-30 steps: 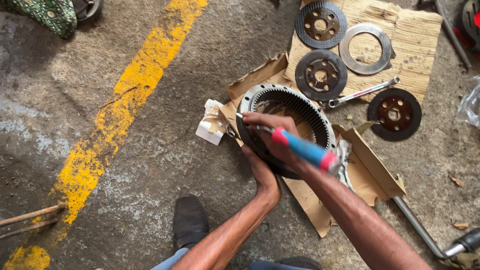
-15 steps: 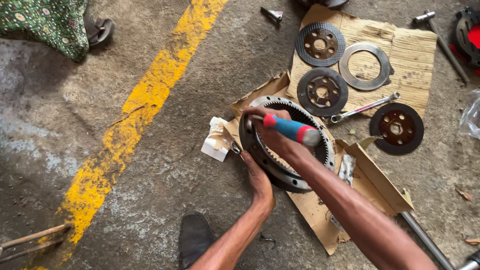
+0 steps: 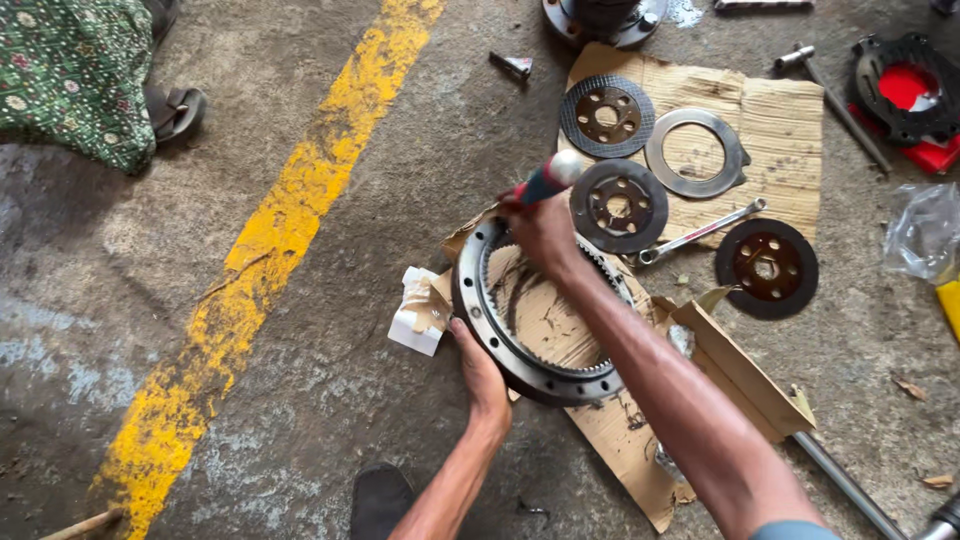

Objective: The person wipes metal plates with a cloth and uses a scraper on the surface of a large gear while handling various mechanical components on a piece of cardboard.

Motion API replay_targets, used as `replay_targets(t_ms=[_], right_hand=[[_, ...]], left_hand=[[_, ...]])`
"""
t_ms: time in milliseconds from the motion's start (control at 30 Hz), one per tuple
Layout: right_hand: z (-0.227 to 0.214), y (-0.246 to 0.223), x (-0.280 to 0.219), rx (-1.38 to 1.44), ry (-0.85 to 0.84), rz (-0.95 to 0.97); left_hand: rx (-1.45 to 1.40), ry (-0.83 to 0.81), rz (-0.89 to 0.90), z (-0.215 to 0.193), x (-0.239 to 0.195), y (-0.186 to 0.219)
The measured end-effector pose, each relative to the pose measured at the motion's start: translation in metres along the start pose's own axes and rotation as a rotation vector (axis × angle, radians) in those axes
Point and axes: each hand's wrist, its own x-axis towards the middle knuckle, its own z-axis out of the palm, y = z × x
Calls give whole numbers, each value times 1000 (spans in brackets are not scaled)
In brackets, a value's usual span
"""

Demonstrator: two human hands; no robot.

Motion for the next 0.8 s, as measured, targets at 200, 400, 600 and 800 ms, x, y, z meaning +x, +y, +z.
replay_targets(t_ms=[200,400,600,800], right_hand=[[-29,45,12,-33,42,239],[-57,53,7,130,-14,195],[-121,62,-47,199,13,208],[-147,69,-74,110,-53,234]], left_hand=[[58,-27,42,-12,13,12],[210,-202,-69,-34,65,44],[322,-283,-241,-42,141,72],[402,-428,-264,-51,228,79]])
